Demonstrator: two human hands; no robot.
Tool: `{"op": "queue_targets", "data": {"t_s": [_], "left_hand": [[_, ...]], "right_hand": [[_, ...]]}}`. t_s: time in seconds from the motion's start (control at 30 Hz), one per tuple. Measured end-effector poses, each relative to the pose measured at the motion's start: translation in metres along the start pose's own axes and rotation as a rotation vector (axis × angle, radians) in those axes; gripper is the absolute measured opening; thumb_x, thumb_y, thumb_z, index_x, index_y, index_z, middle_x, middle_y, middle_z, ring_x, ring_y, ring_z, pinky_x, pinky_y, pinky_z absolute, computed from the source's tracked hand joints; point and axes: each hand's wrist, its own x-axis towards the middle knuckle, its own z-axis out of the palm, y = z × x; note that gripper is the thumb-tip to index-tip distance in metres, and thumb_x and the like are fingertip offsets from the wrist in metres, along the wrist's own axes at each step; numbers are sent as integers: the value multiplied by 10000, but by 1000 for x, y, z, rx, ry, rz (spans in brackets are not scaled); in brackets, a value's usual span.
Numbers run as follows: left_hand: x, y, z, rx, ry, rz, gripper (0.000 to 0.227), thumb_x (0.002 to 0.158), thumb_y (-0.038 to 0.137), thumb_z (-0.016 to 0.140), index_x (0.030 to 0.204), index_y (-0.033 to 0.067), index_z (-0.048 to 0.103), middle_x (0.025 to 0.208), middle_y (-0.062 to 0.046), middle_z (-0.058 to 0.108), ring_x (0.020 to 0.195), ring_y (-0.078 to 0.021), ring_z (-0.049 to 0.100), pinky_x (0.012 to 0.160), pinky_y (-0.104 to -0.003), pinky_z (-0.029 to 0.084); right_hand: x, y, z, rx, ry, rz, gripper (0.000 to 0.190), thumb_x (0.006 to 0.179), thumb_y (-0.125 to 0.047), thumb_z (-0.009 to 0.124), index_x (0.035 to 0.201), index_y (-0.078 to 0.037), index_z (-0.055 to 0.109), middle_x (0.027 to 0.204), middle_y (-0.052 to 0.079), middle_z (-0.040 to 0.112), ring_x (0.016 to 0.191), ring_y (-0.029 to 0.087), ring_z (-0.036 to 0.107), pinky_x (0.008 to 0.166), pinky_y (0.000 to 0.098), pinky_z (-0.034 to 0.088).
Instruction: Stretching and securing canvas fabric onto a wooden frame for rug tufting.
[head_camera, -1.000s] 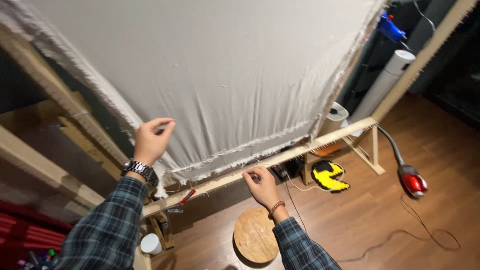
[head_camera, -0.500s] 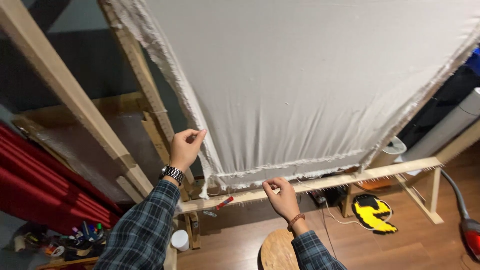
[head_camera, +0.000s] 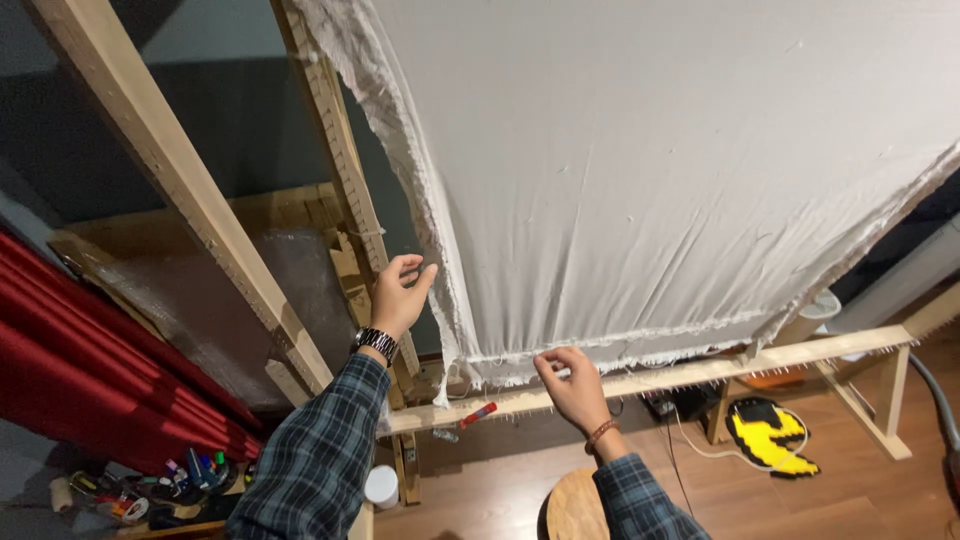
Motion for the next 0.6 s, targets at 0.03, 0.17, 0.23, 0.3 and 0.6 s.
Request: {"op": "queue_targets", "data": {"t_s": [0.03,0.17,0.23,0.3,0.6], "left_hand": [[-1,-2,0,1,-12,-10,447,967,348,771,1298,65,669,1373,-245,656,1265,-393,631,1033,-501,567],[-3,-21,8,15,-105,-101,530,1001,360,724,1394,39,572,1472,-281,559,1376,-418,536,1124,-542,500],[-2,-33,14,5,-129,-123,553,1003,354,723,1414,30,543,1486,-300,532,1393,-440,512,1137,-560,482],[-3,-42,20,22,-178,-212,687,1023,415,680,1532,39,411,1579,-275,428,1472,-383,439,1180,-515,454],[-22,-57,47,74,-302,-333,860,1026,422,637,1635,5,197,1666,-312,252,1527,-389,355,1249,-553,342]], "right_hand": [[-1,-2,1,-3,-1,16,205,915,-293,755,1006,-128,834,1016,150,767,967,347,753,806,408,607],[-4,1,6,-29,40,7,182,924,-268,755,998,-118,827,1006,144,758,951,327,749,781,414,601],[-5,6,8,-47,53,17,185,924,-278,761,997,-120,822,999,143,750,948,324,744,772,406,599],[-8,11,7,-55,49,57,182,921,-281,757,1000,-131,826,1015,152,748,951,334,735,810,442,590],[-24,57,-17,-197,76,257,219,921,-368,754,993,-177,833,1007,107,760,1008,341,726,876,460,577]]}}
